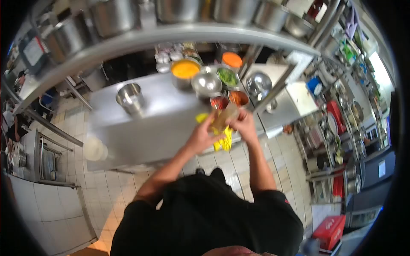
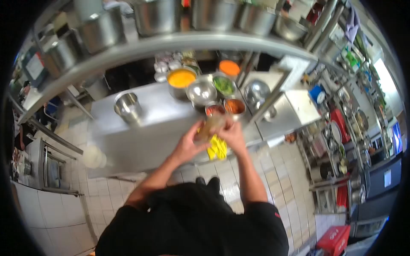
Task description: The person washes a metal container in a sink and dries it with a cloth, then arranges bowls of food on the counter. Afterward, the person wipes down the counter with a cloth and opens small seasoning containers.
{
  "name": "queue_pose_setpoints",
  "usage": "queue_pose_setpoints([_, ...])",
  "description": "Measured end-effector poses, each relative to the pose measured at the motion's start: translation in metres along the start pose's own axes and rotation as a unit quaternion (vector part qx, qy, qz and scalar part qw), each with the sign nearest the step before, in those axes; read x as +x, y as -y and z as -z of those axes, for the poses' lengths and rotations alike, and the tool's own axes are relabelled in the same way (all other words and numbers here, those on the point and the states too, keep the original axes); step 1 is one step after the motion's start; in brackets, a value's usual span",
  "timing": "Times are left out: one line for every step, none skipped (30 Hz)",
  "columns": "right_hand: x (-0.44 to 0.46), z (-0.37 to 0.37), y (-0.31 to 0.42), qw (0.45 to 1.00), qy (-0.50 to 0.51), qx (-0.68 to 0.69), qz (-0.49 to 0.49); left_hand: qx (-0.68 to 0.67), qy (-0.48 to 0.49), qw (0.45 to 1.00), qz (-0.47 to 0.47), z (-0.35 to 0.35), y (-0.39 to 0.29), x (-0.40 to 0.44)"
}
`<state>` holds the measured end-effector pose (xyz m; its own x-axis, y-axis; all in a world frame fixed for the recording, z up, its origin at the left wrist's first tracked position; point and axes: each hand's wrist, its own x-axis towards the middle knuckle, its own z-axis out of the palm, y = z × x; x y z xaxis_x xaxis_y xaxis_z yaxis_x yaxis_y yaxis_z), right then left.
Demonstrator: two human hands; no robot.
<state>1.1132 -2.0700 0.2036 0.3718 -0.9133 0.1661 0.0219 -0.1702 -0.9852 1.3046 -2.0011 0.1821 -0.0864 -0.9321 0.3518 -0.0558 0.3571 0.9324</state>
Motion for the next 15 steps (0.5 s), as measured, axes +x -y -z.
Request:
queue_pose_setpoints([-0.004, -0.024, 0.001, 1.000, 0.005, -0.003, 0.012, 0.035, 0.006, 0.999, 0.009, 0.004, 0.006, -0.008])
queue_pose_setpoints([-0.006, -0.038, -0.008, 0.999, 0.027, -0.042, 0.017, 0.030, 0.001, 0.998, 0.059, 0.012, 0.022, -0.014])
queue_pose_setpoints([-0.008, -0.048, -0.018, 0.996, 0.043, -0.081, 0.018, 0.022, 0.000, 0.993, 0.114, 0.022, 0.036, -0.023])
queue_pose_setpoints([-0.012, -0.061, -0.009, 0.987, 0.076, -0.136, -0.025, 0.002, -0.019, 0.993, 0.119, 0.030, 0.038, -0.036])
queue_pose_setpoints([-0.017, -0.071, -0.001, 0.973, 0.107, -0.191, -0.069, -0.020, -0.036, 0.991, 0.125, 0.037, 0.040, -0.048])
queue_pose_setpoints([-0.019, -0.078, -0.009, 0.971, 0.152, -0.177, -0.050, 0.014, -0.049, 0.992, 0.117, 0.044, 0.043, -0.062])
queue_pose_setpoints([-0.019, -0.083, -0.019, 0.966, 0.198, -0.164, -0.030, 0.047, -0.062, 0.991, 0.109, 0.052, 0.046, -0.074])
queue_pose_setpoints([-0.021, -0.089, -0.029, 0.959, 0.233, -0.158, -0.026, 0.052, -0.067, 0.989, 0.121, 0.058, 0.042, -0.087])
queue_pose_setpoints([-0.021, -0.094, -0.035, 0.951, 0.270, -0.152, -0.024, 0.057, -0.073, 0.986, 0.135, 0.064, 0.039, -0.099])
queue_pose_setpoints([-0.021, -0.098, -0.029, 0.939, 0.289, -0.183, -0.042, 0.062, -0.090, 0.983, 0.144, 0.070, 0.049, -0.112])
queue_pose_setpoints([-0.022, -0.102, -0.037, 0.938, 0.292, -0.182, -0.041, 0.066, -0.108, 0.980, 0.155, 0.076, 0.061, -0.127])
queue_pose_setpoints([-0.022, -0.106, -0.050, 0.937, 0.295, -0.180, -0.041, 0.070, -0.126, 0.976, 0.164, 0.082, 0.074, -0.143])
queue_pose_setpoints([-0.018, -0.109, -0.056, 0.936, 0.299, -0.180, -0.040, 0.074, -0.143, 0.972, 0.173, 0.088, 0.088, -0.158])
queue_pose_setpoints([-0.017, -0.112, -0.044, 0.922, 0.310, -0.230, -0.036, 0.078, -0.160, 0.967, 0.181, 0.095, 0.102, -0.173])
queue_pose_setpoints([-0.015, -0.112, -0.038, 0.916, 0.328, -0.228, -0.035, 0.077, -0.181, 0.964, 0.179, 0.100, 0.118, -0.190])
